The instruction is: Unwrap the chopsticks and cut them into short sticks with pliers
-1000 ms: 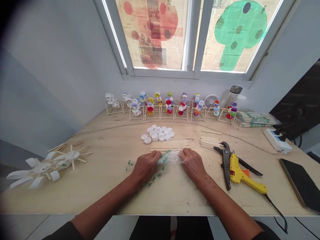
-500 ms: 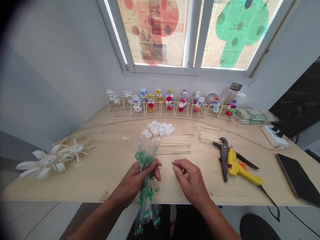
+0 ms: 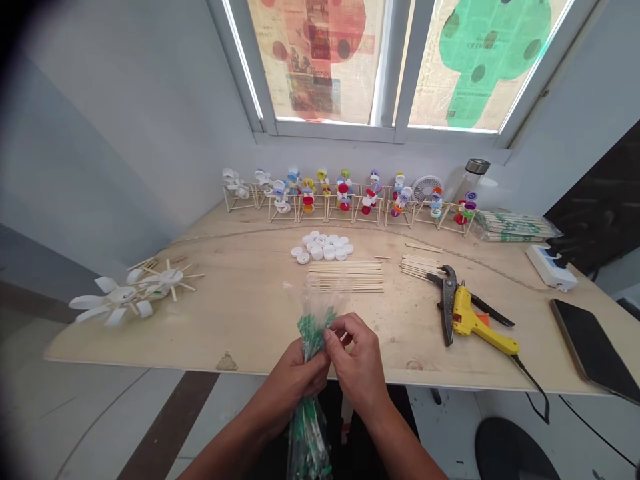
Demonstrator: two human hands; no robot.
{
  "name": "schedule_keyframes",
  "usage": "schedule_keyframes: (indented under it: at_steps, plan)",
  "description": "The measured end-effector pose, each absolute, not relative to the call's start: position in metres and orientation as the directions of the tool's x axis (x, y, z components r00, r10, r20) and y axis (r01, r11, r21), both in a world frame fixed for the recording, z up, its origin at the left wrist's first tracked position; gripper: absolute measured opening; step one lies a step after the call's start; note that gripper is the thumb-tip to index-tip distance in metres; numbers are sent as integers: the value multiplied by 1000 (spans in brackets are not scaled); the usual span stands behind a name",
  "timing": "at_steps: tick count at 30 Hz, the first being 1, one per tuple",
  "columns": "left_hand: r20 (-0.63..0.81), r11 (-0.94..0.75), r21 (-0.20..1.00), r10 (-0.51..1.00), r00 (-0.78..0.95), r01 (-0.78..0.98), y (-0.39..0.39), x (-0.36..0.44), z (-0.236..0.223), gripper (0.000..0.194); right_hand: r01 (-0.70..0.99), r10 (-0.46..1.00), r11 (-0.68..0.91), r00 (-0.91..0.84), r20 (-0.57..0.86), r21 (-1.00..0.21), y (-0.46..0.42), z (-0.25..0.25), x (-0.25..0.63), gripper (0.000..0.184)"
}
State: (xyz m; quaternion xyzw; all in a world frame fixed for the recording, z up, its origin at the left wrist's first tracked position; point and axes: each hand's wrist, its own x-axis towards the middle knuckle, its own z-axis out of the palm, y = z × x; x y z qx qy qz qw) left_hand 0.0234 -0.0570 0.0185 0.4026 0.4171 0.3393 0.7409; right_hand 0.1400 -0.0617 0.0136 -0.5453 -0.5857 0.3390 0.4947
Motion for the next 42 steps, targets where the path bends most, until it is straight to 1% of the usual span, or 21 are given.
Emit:
schedule_keyframes:
  at_steps: [3,5,9,11,13,16,18,20,22,24,26,28,29,31,32,33,35,36,38,40,42]
  plan:
    - [-324,450,871,828,457,-198,-64,19,20,40,283,977,173,69,200,-944,-66,13,142,23]
    - [-310,435,876,839,448,-209,-67,16,20,38,260,979,166,75,191,-951,-69,14,143,26]
    - [-265,326,927,919,293,-183,-68,15,22,37,144,978,99,166,122,-985,-74,14,141,23]
    - [-231,272,951,942,244,-150,-69,16,22,37,19,977,53,206,56,-998,-76,15,137,24]
    - [-234,273,954,937,260,-123,-70,19,23,38,-169,982,10,187,-22,-986,-77,15,133,27]
    - [-278,325,934,923,268,-150,-72,19,25,38,-465,984,-35,140,-113,-884,-77,17,132,26]
    - [-277,310,934,942,191,-175,-72,16,26,34,-577,973,-28,173,-156,-816,-76,18,137,22]
    - [-219,230,963,972,88,-140,-71,10,28,32,-621,961,-33,196,-196,-783,-74,18,144,19]
    - [-111,112,993,994,20,-36,-69,4,30,30,-621,961,-85,156,-229,-779,-71,18,149,20]
    - [0,-3,996,999,33,89,-66,-2,32,27,-556,966,-150,93,-241,-818,-68,18,150,20]
    - [99,-133,969,981,166,206,-63,-5,37,22,-418,974,-196,25,-227,-887,-66,19,148,18]
    - [155,-274,923,907,392,270,-58,-5,43,19,-258,984,-178,-14,-180,-950,-65,21,145,14]
    - [160,-335,897,855,493,289,-55,-4,47,24,-185,988,-153,-24,-151,-971,-65,22,144,12]
    - [129,-415,843,773,621,342,-49,-3,53,46,-51,994,-109,-32,-108,-993,-65,22,144,9]
    - [105,-441,811,756,646,384,-45,-2,55,54,12,994,-99,-35,-99,-995,-65,21,146,8]
    - [81,-463,772,750,656,435,-42,-1,56,59,70,995,-89,-38,-91,-994,-65,19,147,8]
    - [32,-501,680,749,661,535,-36,0,55,60,150,997,-61,-42,-68,-987,-64,16,149,10]
    - [11,-515,636,752,660,575,-34,1,54,59,162,997,-48,-46,-56,-986,-63,14,150,11]
    - [-11,-528,560,766,642,638,-29,3,52,60,132,997,-34,-57,-42,-991,-60,13,149,15]
    - [-15,-524,514,786,618,679,-24,5,50,58,69,995,-50,-84,-55,-996,-57,16,147,20]
    - [2,-519,474,809,588,712,-18,5,51,51,26,990,-73,-119,-75,-997,-56,19,146,22]
